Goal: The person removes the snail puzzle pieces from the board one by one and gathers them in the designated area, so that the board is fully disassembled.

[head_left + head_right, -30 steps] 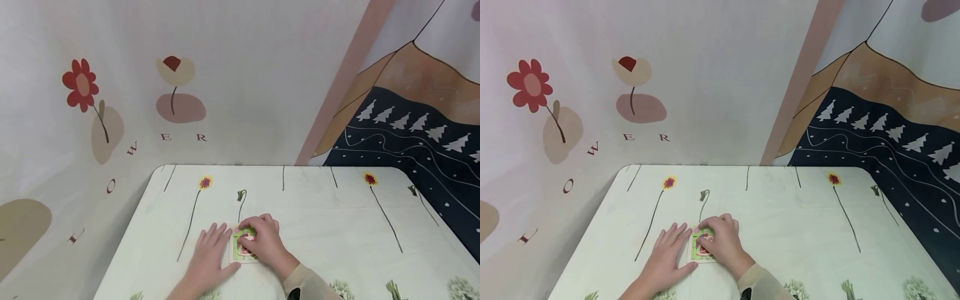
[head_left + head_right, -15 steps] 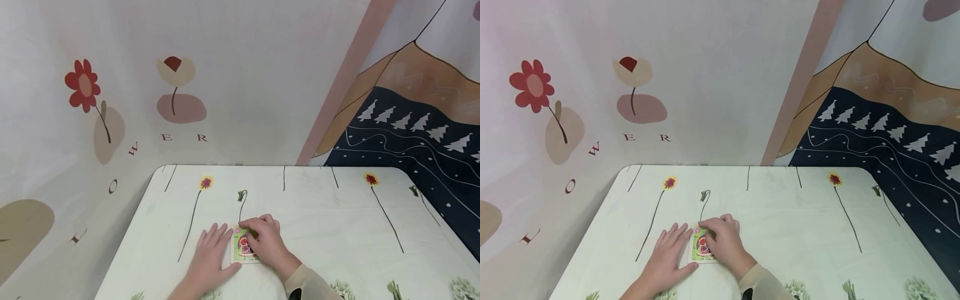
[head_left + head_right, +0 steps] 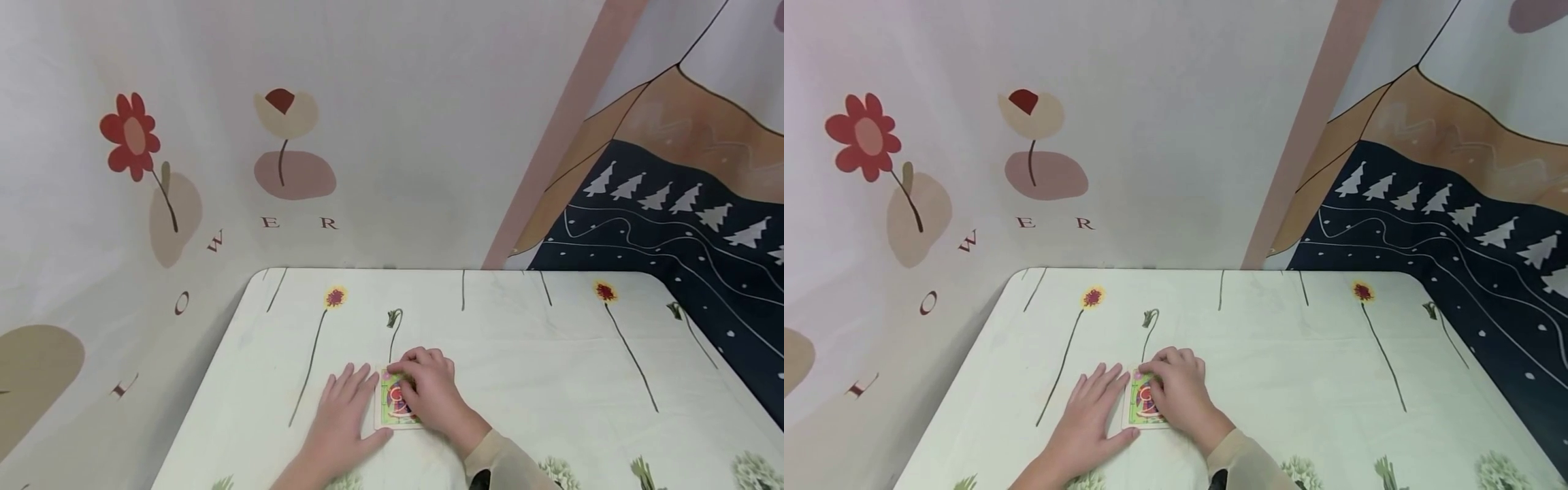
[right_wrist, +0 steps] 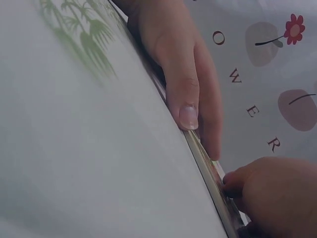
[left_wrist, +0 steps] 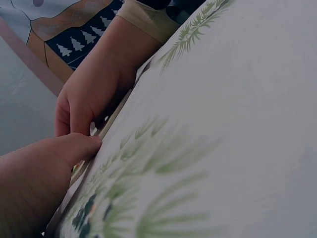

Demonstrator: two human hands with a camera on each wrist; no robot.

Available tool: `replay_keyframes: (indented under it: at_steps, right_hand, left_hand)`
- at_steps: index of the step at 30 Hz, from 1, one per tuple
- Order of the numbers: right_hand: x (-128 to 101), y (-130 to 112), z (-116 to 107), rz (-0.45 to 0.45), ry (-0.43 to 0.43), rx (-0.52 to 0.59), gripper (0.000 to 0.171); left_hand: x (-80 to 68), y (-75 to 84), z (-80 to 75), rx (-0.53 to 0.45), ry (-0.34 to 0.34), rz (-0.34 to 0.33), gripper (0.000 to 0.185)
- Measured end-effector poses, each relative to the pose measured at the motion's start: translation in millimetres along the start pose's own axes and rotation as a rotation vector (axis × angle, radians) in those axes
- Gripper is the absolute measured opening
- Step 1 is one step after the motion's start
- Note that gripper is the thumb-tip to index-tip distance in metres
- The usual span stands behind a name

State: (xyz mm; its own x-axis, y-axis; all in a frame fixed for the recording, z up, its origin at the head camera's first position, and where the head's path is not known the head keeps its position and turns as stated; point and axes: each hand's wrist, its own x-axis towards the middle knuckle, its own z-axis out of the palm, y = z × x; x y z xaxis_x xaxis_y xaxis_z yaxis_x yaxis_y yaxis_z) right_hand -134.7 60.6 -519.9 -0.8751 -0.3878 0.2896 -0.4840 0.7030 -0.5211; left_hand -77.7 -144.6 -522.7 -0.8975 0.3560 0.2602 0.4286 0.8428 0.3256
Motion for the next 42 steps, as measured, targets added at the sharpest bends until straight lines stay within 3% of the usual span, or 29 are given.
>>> replay_keyframes:
  at_steps: [7, 14, 29, 42]
  right_hand:
    - [6, -3, -3, 0.078, -0.072, 0.018, 0.03]
    - [9, -5, -6, 0.118, -0.087, 0.073, 0.029]
    - [17, -19, -13, 0.15, -0.104, -0.112, 0.025]
    - [21, -12, -14, 0.149, -0.182, 0.016, 0.027]
  left_hand:
    - [-0.2, -1.6, -0.3, -0.005, 0.002, -0.002, 0.086]
    - [-0.4, -1.7, 1.4, 0.009, 0.02, 0.02, 0.086]
    - [-0.9, -1.2, 1.2, 0.01, 0.017, 0.019, 0.085]
    - [-2.0, -1.0, 1.5, 0.014, 0.011, 0.013, 0.085]
